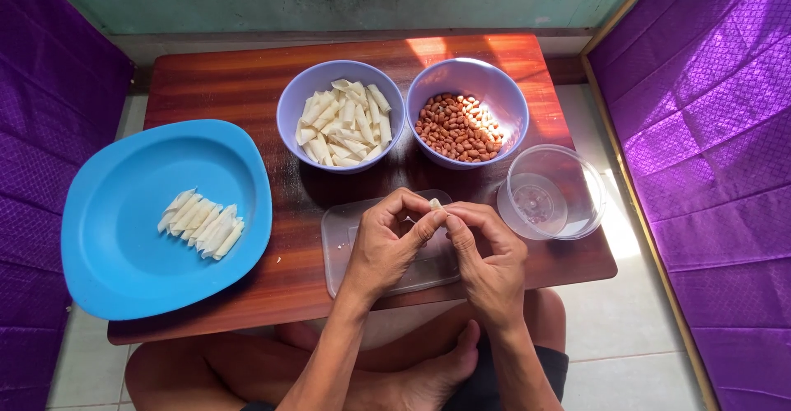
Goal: Manually wrapping small food items, specifically peanuts and white sticks, into individual square wrappers.
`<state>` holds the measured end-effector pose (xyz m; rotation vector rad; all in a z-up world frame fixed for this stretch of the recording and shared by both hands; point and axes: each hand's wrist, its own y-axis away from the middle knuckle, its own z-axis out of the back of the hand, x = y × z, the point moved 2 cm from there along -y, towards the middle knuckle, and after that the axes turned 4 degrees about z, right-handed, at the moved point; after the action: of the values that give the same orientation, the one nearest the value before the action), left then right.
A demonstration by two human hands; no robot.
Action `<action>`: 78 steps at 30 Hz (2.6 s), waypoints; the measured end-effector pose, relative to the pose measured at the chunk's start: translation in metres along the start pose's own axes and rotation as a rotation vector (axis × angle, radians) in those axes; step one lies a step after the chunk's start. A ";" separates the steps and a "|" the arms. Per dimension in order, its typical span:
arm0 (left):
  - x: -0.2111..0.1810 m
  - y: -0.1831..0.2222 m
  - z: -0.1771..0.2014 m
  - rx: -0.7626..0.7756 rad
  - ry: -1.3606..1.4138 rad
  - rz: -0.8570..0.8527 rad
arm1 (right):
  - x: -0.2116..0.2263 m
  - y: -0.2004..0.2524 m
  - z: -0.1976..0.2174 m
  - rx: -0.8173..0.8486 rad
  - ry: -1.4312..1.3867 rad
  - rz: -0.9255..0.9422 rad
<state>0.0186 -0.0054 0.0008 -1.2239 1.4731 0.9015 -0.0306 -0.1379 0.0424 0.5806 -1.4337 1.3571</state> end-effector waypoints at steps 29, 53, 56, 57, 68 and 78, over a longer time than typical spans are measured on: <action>-0.009 -0.005 -0.001 0.064 -0.014 -0.056 | -0.026 0.005 0.004 0.236 -0.240 -0.091; -0.038 0.012 0.008 0.087 -0.177 -0.130 | -0.015 0.006 0.003 0.136 -0.177 -0.177; -0.036 0.014 0.008 0.056 -0.182 -0.122 | -0.011 0.005 0.002 0.130 -0.237 -0.169; -0.035 0.015 0.008 0.047 -0.194 -0.122 | -0.009 0.005 0.001 0.125 -0.265 -0.160; -0.039 0.021 0.017 0.029 -0.261 -0.104 | -0.012 0.002 0.004 0.156 -0.139 0.012; -0.055 0.023 0.030 0.107 -0.388 -0.154 | -0.007 0.001 0.001 0.268 -0.079 0.076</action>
<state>0.0036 0.0414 0.0459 -1.0023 1.0884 0.8855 -0.0289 -0.1403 0.0360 0.7667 -1.3574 1.6170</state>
